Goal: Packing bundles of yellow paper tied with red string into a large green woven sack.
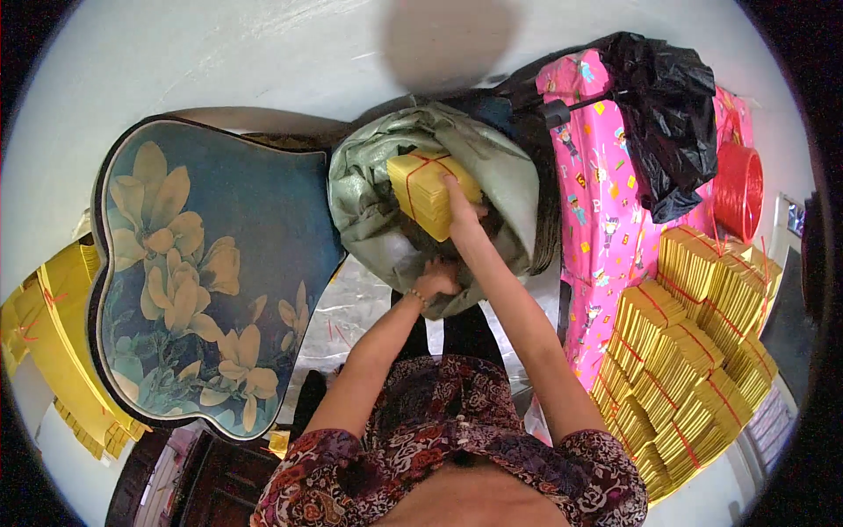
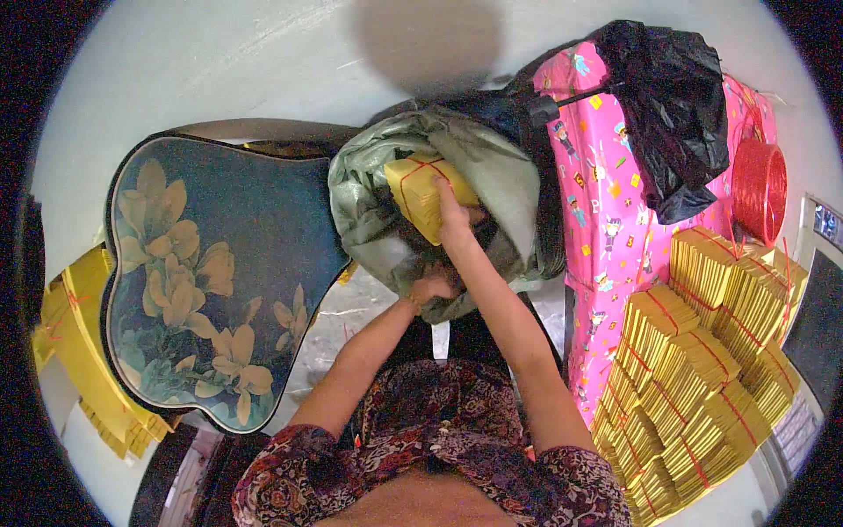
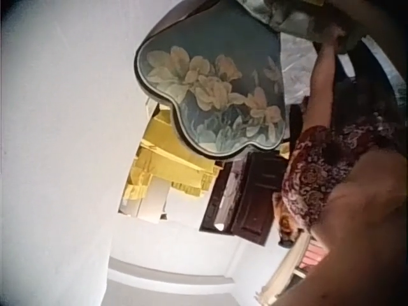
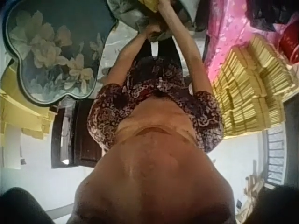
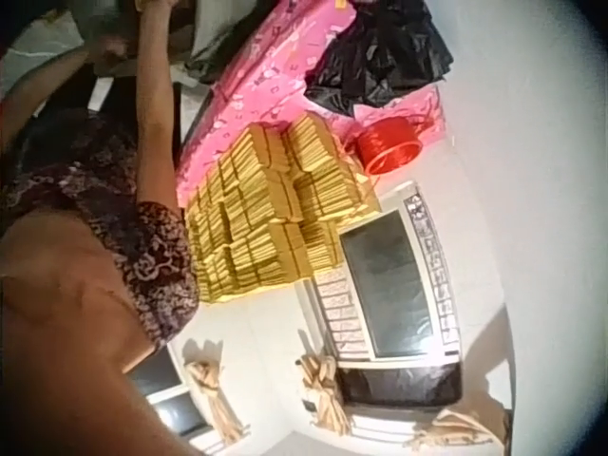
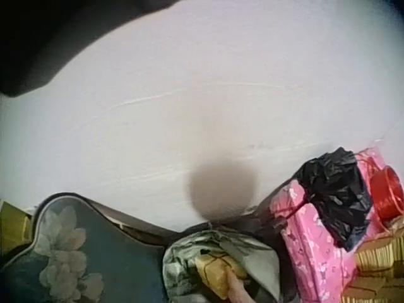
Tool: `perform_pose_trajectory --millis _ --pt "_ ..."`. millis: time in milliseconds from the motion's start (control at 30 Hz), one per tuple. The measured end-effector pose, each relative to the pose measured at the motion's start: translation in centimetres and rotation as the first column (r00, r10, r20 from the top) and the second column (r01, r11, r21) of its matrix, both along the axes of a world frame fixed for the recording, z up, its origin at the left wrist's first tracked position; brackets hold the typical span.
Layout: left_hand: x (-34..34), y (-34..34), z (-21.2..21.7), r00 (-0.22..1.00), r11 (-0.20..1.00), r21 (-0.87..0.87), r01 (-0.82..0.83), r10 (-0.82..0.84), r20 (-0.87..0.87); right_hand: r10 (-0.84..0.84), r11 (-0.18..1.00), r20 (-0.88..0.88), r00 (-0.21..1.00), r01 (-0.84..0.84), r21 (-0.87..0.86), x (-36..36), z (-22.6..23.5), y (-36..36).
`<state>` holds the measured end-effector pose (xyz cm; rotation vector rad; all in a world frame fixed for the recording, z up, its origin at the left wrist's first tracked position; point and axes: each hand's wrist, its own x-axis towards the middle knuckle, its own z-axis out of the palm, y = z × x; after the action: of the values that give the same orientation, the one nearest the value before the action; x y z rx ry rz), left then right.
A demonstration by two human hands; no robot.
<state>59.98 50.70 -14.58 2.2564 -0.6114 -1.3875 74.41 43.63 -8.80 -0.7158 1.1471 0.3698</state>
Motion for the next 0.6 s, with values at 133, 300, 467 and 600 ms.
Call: perform_pose_trajectory --millis 133,300,467,600 --pt "-1.4 1.9 -0.8 0.993 1.0 0.003 -0.006 0.007 -0.121 0.073 0.996 0.065 0.995 -0.077 0.052 0.8 1.6 2.8" --pt "9.7 7.0 7.9 0.197 0.507 -0.61 -0.609 0.842 0.503 0.045 0.995 0.071 0.997 -0.051 0.085 -0.4 -1.2 -1.2" --pt "22.6 10.3 6.7 0.299 0.722 -0.126 -0.68 0.43 0.852 0.029 1.0 0.152 0.988 -0.029 -0.003 -0.5 -0.8 -0.3" --pt "25.7 14.3 3.9 0.667 0.711 0.101 -0.696 0.589 0.455 0.051 0.998 0.174 0.983 -0.057 0.028 -0.6 1.5 1.0"
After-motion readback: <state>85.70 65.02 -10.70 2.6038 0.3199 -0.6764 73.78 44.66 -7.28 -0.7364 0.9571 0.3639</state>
